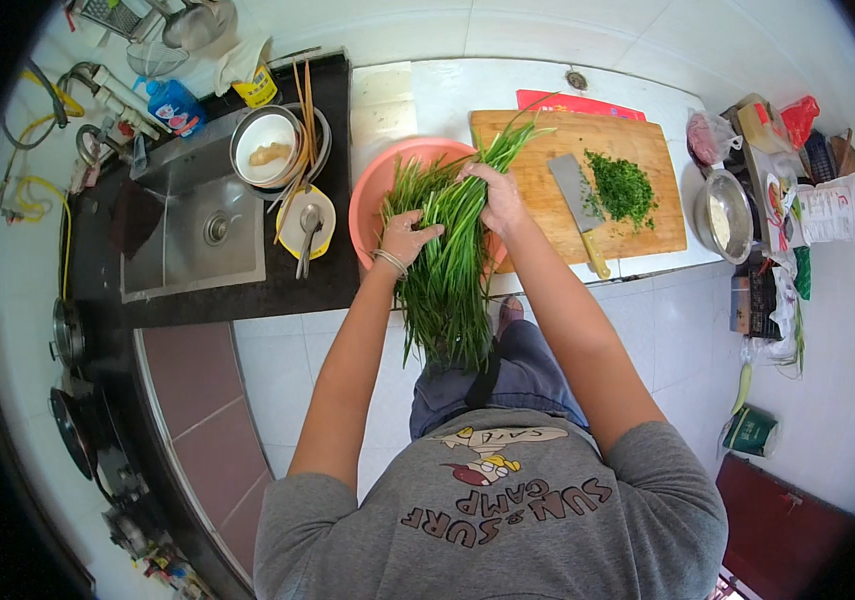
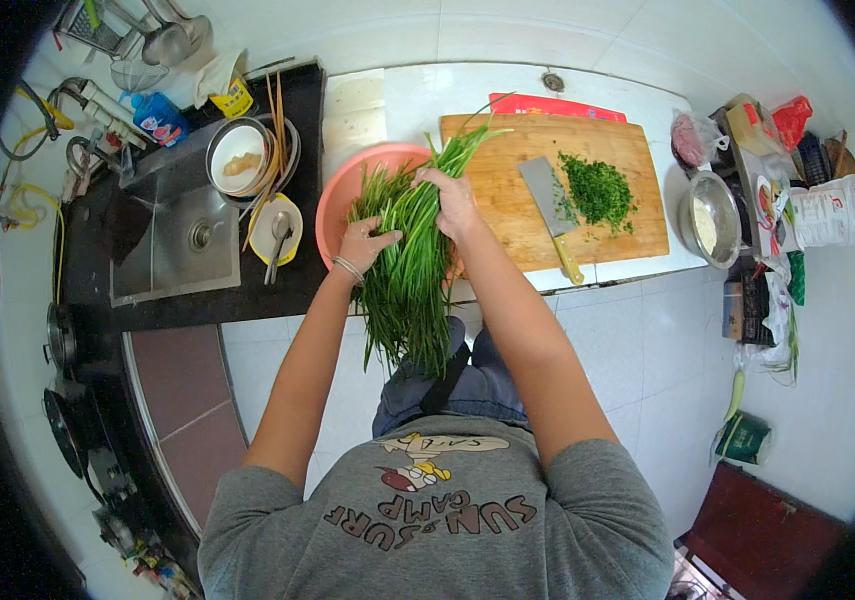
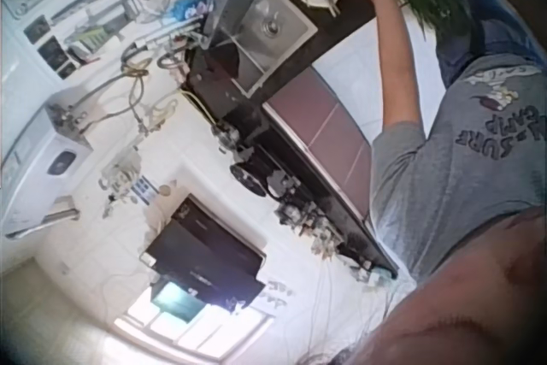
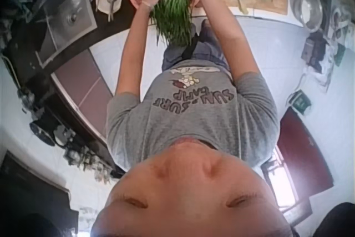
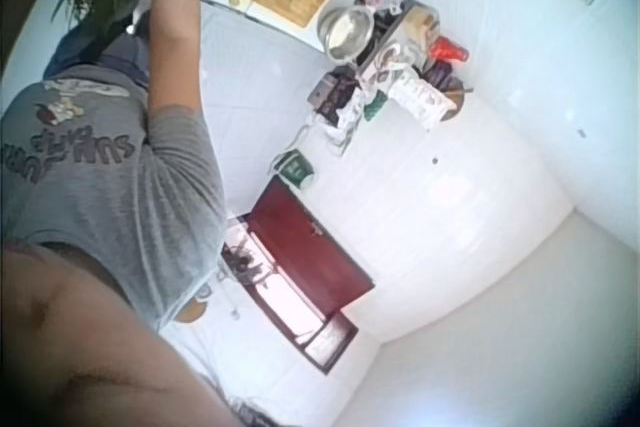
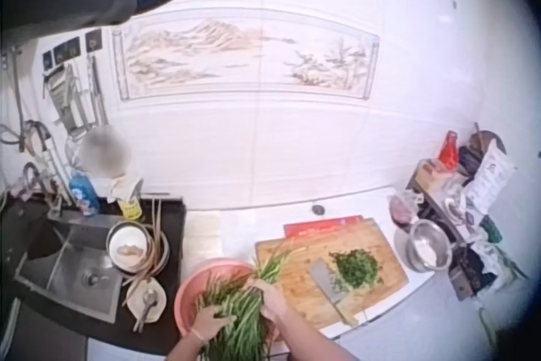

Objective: The person chops green onions on a wooden cutting board using a cleaver. They gather the chopped pieces into a pile, then retrieve more green onions from a pink basin to continue chopping.

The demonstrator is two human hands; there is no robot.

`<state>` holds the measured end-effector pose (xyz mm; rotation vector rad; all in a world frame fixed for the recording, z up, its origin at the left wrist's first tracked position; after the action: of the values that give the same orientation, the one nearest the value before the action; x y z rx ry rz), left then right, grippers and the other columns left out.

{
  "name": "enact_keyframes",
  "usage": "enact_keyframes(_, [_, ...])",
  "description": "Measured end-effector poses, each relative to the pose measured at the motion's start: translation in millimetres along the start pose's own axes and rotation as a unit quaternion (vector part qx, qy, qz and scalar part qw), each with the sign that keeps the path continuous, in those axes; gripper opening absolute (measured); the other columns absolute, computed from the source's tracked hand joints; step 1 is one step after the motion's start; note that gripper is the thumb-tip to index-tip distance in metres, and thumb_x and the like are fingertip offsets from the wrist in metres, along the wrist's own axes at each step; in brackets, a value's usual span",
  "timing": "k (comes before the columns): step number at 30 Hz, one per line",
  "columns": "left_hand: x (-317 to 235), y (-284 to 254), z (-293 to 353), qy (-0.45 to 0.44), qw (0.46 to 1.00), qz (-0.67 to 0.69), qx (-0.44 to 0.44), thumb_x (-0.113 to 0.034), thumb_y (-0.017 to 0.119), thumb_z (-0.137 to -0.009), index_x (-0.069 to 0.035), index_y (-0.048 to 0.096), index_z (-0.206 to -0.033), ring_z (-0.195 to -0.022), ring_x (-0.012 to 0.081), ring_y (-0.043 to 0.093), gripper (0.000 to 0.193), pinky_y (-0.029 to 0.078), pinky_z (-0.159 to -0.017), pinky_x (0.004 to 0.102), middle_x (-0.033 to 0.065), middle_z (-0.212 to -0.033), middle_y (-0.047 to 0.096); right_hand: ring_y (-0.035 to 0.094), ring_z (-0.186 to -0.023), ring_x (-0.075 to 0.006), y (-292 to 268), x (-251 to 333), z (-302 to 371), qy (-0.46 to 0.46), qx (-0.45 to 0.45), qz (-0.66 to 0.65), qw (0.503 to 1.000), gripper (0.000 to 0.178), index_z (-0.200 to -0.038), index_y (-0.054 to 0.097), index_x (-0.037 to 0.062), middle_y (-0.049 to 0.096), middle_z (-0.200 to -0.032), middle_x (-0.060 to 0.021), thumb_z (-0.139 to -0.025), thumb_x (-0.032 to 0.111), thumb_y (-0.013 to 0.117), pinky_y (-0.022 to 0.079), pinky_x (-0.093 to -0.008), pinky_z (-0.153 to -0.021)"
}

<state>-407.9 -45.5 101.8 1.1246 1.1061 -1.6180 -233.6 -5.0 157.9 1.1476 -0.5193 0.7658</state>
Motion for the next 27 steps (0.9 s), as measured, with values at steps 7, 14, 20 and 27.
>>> enact_keyframes(7, [4.9, -12.4, 1.8, 0.021, 0.985, -0.148, -0.081, -0.024, 0.066, -0.076, 0.001, 0.063, -0.086, -0.062, 0.0252, 0.058, 0.027, 0.044, -0.061, 0.0356, 0.0158, -0.071, 0.062, 0.061, -0.069, -0.0206, -14.7, -5.5, -16.1, 0.012, -0.006, -0.020, 1.000, 0.011, -0.085, 0.058, -0.0001, 0.063, -0.076, -0.0108, -0.078, 0.008, 0.061, 0.053, -0.0337, -0.063])
enact_keyframes(14, [-6.8, -31.1, 3.0, 0.024, 0.971, -0.130, -0.200, -0.025, 0.060, -0.079, 0.001, 0.063, -0.087, -0.070, 0.0376, 0.059, 0.028, 0.045, -0.068, 0.0423, 0.0215, -0.073, 0.061, 0.062, -0.069, -0.0202, -20.2, 0.1, -23.7, 0.011, -0.046, -0.044, 0.998, 0.011, -0.087, 0.058, 0.0000, 0.063, -0.076, -0.0117, -0.079, 0.006, 0.062, 0.053, -0.0336, -0.062])
enact_keyframes(20, [-22.3, -29.2, -32.8, 0.018, 0.986, 0.027, -0.166, -0.019, 0.052, -0.088, -0.001, 0.052, -0.121, -0.080, 0.0220, 0.057, 0.037, 0.044, -0.073, 0.0355, 0.0101, -0.094, 0.061, 0.062, -0.066, -0.0191, -20.5, 4.5, -23.8, 0.014, -0.023, -0.017, 1.000, 0.011, -0.085, 0.056, 0.0017, 0.062, -0.073, -0.0092, -0.079, 0.006, 0.064, 0.052, -0.0327, -0.058])
enact_keyframes(27, [-46.0, -21.6, -61.8, -0.038, 0.995, -0.090, 0.004, -0.024, 0.052, -0.088, 0.001, 0.060, -0.100, -0.071, 0.0177, 0.056, 0.029, 0.045, -0.067, 0.0342, 0.0098, -0.077, 0.061, 0.059, -0.066, -0.0178, 0.7, 7.5, -22.4, 0.016, -0.009, -0.020, 1.000, 0.018, -0.094, 0.054, 0.0036, 0.057, -0.074, -0.0060, -0.080, 0.003, 0.064, 0.051, -0.0304, -0.060])
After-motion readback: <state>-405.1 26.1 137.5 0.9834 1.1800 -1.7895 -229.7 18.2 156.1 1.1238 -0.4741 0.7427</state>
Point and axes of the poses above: each hand's wrist, its own z-axis away from the middle knuckle, its own y-axis out of the palm, x = y × z, the point moved 3 cm from there along -z, towards the middle knuckle
